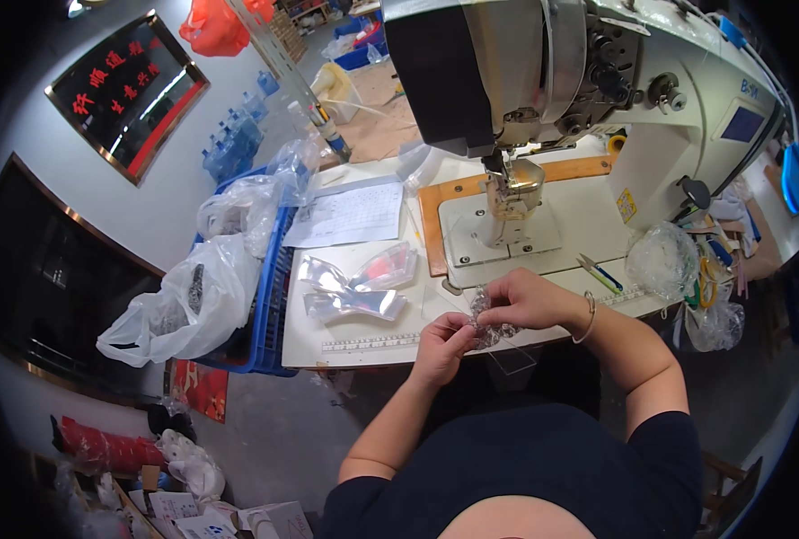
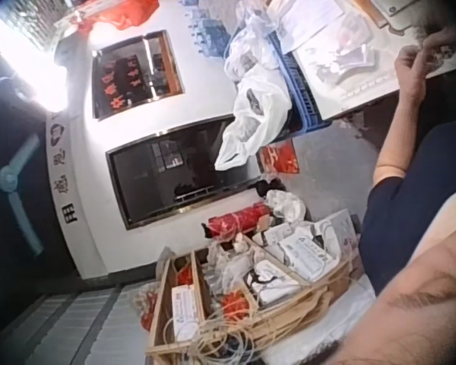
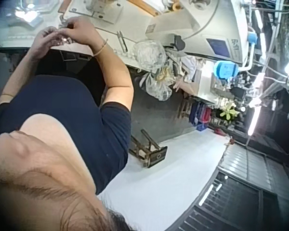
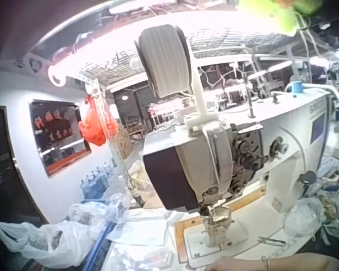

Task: The person handles small, shiny, silver-colored fabric pieces, likely hair bows, at a sewing station. They repeatedly fold and align the pieces by hand, then place them under the presser foot of a sewing machine to stitch them. The person removes the stitched items and repeats the process with new pieces from a nearby pile.

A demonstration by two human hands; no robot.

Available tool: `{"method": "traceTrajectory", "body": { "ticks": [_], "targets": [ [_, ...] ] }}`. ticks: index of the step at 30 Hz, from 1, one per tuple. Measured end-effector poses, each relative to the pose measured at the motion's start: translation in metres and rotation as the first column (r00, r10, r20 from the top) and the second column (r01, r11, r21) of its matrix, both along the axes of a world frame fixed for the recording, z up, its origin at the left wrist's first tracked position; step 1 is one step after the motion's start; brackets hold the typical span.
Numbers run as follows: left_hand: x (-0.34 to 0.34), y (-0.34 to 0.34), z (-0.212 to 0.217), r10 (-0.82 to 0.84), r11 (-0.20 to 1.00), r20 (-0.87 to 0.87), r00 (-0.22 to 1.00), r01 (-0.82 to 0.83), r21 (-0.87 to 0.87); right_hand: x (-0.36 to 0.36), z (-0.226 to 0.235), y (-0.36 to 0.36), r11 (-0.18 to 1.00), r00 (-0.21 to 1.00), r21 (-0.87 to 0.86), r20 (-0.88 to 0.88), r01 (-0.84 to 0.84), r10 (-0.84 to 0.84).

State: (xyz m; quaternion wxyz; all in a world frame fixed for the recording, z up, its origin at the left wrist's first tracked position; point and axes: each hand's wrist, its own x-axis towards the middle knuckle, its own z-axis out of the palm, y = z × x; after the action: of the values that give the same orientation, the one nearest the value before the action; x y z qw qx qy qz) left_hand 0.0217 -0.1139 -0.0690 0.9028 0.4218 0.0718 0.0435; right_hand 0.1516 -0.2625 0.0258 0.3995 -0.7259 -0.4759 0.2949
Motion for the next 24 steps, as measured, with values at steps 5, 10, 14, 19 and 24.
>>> {"method": "traceTrajectory", "body": {
  "ticks": [5, 10, 14, 19, 24],
  "targets": [
    [0.005, 0.002, -0.004, 0.124, 0.987, 0.114, 0.986, -0.11, -0.118, 0.017, 0.013, 0.029, 0.984, 0.972, -0.014, 0.156, -0.176, 0.176],
    [0.017, -0.007, 0.0, 0.31, 0.951, 0.263, 0.914, -0.292, -0.106, 0.012, 0.027, 0.027, 0.998, 0.994, 0.026, 0.104, -0.049, 0.046],
    [0.021, -0.009, -0.01, 0.284, 0.954, 0.276, 0.918, -0.299, 0.012, 0.025, 0.018, 0.014, 0.992, 0.977, -0.02, 0.177, -0.121, 0.123],
    [0.018, -0.017, -0.004, 0.199, 0.978, 0.211, 0.957, -0.18, -0.108, 0.022, 0.018, 0.011, 0.99, 0.97, 0.0, 0.198, -0.144, 0.141],
    [0.018, -0.022, -0.008, 0.264, 0.958, 0.258, 0.929, -0.284, 0.042, 0.011, 0.026, 0.011, 0.989, 0.954, -0.087, 0.267, -0.116, 0.135]
  ]
}}
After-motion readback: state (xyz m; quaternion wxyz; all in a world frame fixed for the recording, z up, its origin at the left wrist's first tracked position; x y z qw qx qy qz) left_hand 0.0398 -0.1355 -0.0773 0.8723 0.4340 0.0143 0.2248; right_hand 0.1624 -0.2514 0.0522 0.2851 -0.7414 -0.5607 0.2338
